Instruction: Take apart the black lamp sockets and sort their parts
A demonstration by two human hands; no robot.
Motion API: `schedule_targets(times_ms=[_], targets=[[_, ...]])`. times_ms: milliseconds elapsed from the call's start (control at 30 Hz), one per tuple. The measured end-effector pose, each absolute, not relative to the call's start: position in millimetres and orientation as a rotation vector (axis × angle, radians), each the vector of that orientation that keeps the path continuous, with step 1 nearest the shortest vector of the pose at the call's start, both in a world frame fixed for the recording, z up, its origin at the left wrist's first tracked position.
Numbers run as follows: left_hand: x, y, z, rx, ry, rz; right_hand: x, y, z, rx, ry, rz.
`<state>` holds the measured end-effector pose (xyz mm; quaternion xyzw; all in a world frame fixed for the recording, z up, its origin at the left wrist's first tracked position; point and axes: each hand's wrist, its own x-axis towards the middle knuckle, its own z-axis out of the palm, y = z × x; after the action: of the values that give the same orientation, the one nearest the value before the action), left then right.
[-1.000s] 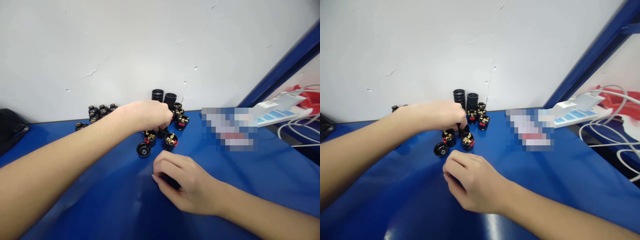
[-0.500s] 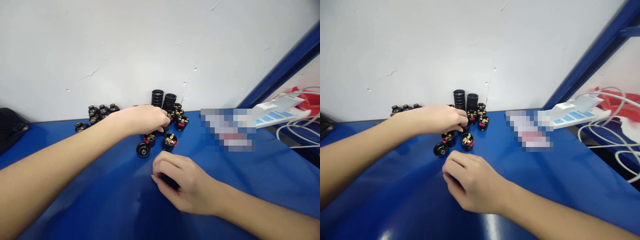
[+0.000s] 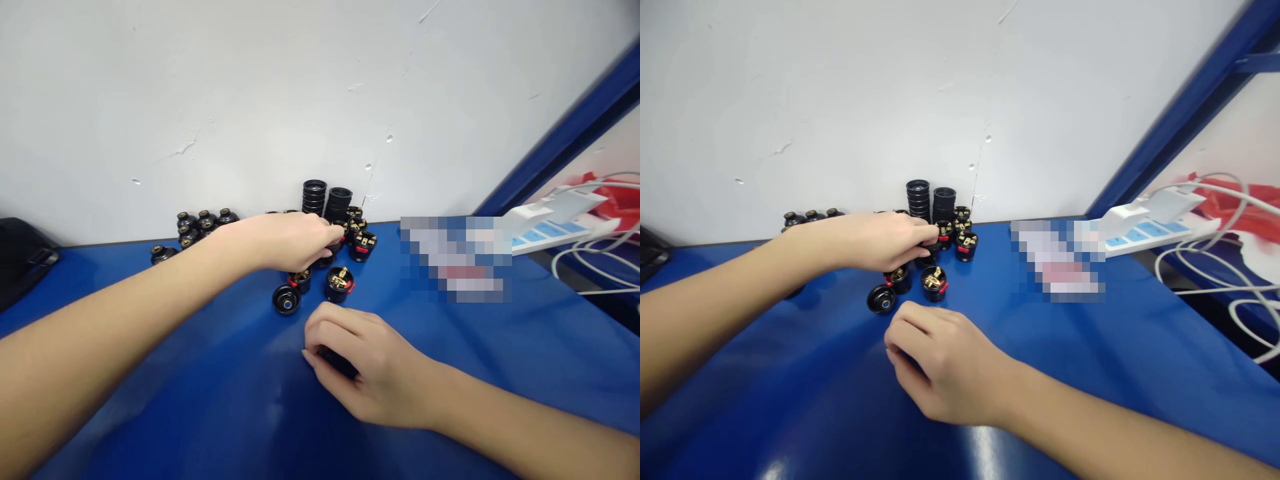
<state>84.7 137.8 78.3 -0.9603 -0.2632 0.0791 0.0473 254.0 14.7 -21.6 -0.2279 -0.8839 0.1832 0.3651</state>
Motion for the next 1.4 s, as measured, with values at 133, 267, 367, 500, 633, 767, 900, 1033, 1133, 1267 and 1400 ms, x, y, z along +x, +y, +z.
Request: schedule_targets(times_ms=[133,267,367,500,633,767,900,1033,1133,1267,1400], targets=[[84.6,137.9,77.9,-2.895,-0.763,0.264,254.1,14.9,-22.2,-0.585,-2.278,0.462],[84.4,141.6,80.7,-2.943,-0.748,0.26,254.1,14.0,-21.1,-0.589,-2.283,0.466],[84.0,145.5,82.4,-2.981,-0.775,0.245,254.1,13.6,-20.4,-0.587,-2.291,0.469],[83.7,147.8,83.2,-3.02,-0.853,0.271,254.4,14.0,-20.3,-0.591,-2.298,0.476],[83.5,147.4,81.9,-3.002,-0.836,0.287,254.3,14.9,-19.7,-0.596,-2.302,0.477],[82.4,148.8,79.9,-3.014,-0.714,0.241,254.0,14.7,-19.2,-0.597,-2.294,0.474],[79.7,151.7,82.8,-3.06,-0.656,0.113,254.0,13.8,-19.8,-0.592,-2.29,0.477],[73.2,154.4,96.9,-3.102,-0.64,-0.123,253.7,14.0,-19.7,-0.599,-2.295,0.48],[67.7,157.7,112.4,-3.021,-0.76,-0.411,253.1,14.9,-19.1,-0.599,-2.296,0.501],[63.9,167.6,123.4,-2.816,-0.89,-0.664,252.6,15.8,-19.2,-0.591,-2.297,0.51],[65.1,180.4,117.6,-2.706,-0.976,-0.693,252.8,16.4,-19.9,-0.582,-2.299,0.502]])
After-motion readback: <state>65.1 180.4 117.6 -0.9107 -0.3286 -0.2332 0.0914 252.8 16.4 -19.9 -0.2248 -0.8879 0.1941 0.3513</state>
